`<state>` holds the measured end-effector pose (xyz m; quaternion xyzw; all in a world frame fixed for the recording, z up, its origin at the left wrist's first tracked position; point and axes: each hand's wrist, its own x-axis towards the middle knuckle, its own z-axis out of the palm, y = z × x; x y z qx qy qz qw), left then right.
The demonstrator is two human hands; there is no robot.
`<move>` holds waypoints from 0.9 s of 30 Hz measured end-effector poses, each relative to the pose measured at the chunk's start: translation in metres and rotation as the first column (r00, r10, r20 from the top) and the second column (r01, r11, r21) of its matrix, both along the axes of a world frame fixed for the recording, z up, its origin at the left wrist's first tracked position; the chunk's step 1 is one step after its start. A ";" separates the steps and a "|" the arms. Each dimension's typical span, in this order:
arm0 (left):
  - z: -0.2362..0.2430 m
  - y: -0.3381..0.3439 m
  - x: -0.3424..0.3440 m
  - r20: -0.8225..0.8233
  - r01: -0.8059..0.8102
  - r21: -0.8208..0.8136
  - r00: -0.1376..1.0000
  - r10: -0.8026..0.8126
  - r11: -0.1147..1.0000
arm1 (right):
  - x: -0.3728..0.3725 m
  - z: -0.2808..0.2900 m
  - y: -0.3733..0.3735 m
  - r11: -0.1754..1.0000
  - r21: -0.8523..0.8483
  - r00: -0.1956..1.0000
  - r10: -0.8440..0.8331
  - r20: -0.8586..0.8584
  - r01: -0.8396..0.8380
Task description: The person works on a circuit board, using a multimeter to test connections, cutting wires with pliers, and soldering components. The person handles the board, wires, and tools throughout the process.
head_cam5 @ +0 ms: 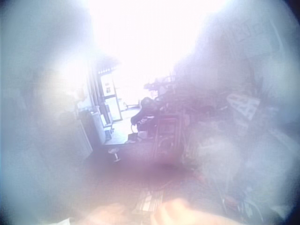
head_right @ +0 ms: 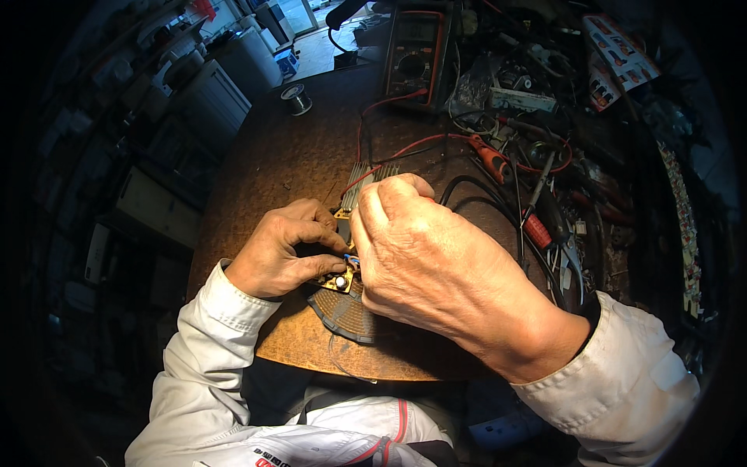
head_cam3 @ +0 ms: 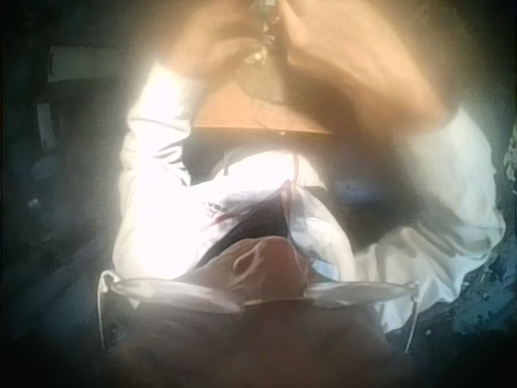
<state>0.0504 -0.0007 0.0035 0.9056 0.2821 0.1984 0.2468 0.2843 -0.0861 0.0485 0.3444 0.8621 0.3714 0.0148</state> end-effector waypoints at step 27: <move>0.004 -0.007 0.005 0.018 -0.064 -0.081 0.998 0.066 0.995 | 0.058 -0.047 0.052 0.990 -0.031 0.383 -0.081 -0.920 0.135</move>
